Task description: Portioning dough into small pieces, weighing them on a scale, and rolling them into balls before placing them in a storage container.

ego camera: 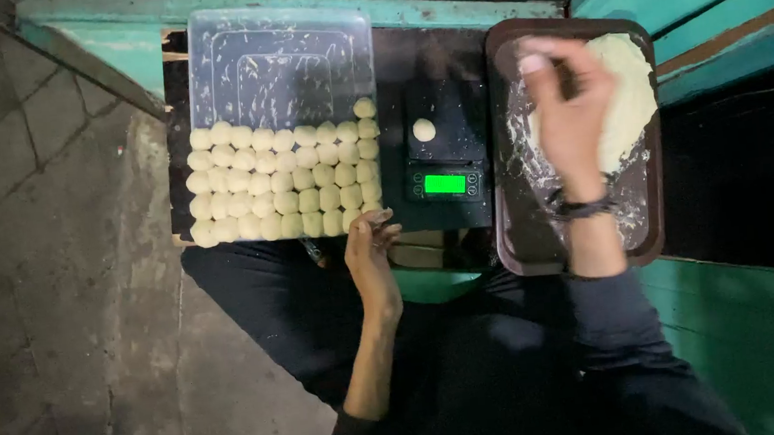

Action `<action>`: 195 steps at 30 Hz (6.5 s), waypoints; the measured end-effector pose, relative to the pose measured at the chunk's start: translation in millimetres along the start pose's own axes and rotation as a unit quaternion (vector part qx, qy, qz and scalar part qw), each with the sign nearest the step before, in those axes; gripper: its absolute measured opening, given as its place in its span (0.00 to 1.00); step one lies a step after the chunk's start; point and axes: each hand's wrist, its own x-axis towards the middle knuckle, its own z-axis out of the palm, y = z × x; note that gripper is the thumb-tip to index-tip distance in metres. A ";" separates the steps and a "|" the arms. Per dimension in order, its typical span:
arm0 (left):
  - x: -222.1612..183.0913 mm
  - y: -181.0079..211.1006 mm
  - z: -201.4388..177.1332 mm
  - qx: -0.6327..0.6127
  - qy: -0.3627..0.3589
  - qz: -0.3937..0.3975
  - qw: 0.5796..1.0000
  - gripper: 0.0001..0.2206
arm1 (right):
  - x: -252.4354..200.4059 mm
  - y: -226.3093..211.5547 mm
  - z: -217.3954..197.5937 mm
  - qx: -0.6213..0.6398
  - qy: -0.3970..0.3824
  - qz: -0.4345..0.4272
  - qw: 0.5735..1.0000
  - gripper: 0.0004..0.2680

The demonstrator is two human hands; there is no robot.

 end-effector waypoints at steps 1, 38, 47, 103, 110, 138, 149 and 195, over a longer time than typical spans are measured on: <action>0.3 -2.4 -3.5 0.000 0.001 0.000 1.000 0.15 | 3.5 -11.6 -7.5 0.000 -0.001 0.000 1.000 0.05; -3.4 -24.1 7.0 0.027 -0.039 0.053 0.997 0.12 | -27.7 55.6 15.6 -0.055 -0.103 0.002 0.993 0.11; 4.1 -26.9 -2.9 0.018 -0.045 0.051 0.998 0.12 | 12.0 -33.2 -130.4 -0.099 0.138 -0.182 0.969 0.09; 42.6 -123.5 -64.9 0.278 -0.076 -0.100 0.952 0.14 | -59.9 108.3 -74.7 -0.115 -0.013 0.121 0.986 0.06; 42.3 -122.3 -62.0 0.283 -0.088 -0.096 0.950 0.16 | -48.4 70.8 -43.2 0.197 -0.048 0.181 0.962 0.19; 25.4 -57.1 -39.6 0.286 -0.125 -0.171 0.935 0.19 | -44.4 102.7 49.8 -0.075 -0.221 0.042 0.972 0.20; 21.8 -72.4 -43.2 0.281 -0.101 -0.125 0.946 0.22 | -17.9 114.5 52.8 -0.095 -0.193 0.015 0.976 0.10; 13.0 18.1 111.2 -0.081 -0.307 -0.047 0.947 0.19 | -34.7 25.9 -13.6 0.084 -0.101 -0.083 0.988 0.16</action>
